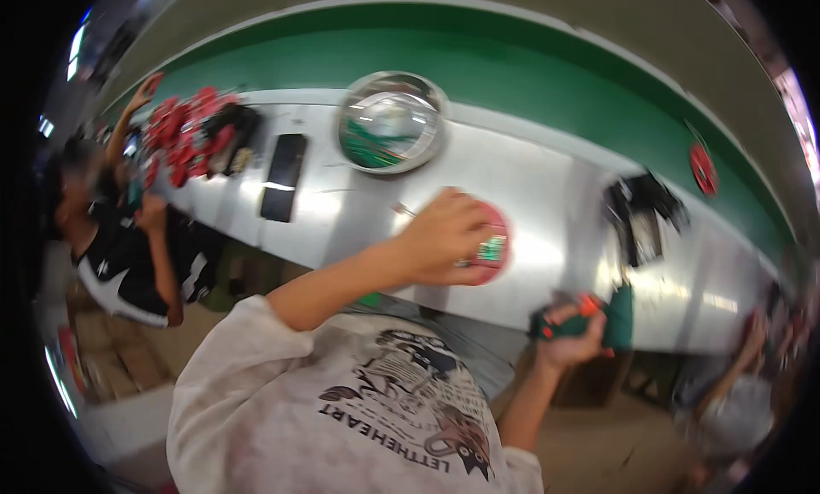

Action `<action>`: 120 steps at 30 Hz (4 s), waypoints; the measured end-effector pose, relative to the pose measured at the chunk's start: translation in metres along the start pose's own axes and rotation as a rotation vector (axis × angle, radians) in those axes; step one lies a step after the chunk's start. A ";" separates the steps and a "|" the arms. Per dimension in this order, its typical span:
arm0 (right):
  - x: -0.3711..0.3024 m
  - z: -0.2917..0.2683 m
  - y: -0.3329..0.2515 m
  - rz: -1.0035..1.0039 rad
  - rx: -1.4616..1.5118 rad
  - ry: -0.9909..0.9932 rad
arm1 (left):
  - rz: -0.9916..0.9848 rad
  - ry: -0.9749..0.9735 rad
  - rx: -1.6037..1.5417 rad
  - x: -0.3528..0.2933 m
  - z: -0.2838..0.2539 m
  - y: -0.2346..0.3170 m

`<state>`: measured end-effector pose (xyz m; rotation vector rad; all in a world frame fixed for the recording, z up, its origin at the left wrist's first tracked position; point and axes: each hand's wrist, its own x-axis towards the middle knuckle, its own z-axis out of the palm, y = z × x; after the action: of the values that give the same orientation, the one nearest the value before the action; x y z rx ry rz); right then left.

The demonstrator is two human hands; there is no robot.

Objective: Soldering electrical components onto small printed circuit boards attached to red bases.

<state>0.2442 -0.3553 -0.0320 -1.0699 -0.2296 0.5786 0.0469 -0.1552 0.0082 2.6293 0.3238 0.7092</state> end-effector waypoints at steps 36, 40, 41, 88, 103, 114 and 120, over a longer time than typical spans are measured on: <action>0.007 0.023 -0.004 -0.120 -0.308 0.160 | -1.605 0.164 0.478 -0.264 -0.387 -0.251; 0.004 0.019 -0.005 -0.145 -0.306 0.145 | -1.775 0.316 0.269 -0.259 -0.379 -0.249; 0.004 0.020 -0.006 -0.124 -0.286 0.122 | -1.704 0.458 0.320 -0.284 -0.378 -0.260; 0.003 0.003 -0.001 -0.129 -0.248 0.052 | -0.625 0.206 0.483 -0.128 -0.110 -0.079; 0.004 0.004 0.002 -0.162 -0.240 -0.024 | -0.386 0.153 0.365 -0.183 -0.067 0.008; 0.004 0.011 -0.001 -0.174 -0.273 -0.018 | -0.195 0.292 0.384 -0.211 -0.041 0.026; 0.002 0.008 -0.002 -0.160 -0.283 -0.078 | -0.255 0.382 0.137 -0.178 -0.043 0.023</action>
<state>0.2432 -0.3488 -0.0271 -1.2892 -0.4722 0.4519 -0.1235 -0.2188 -0.0241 2.4971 0.8267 1.1299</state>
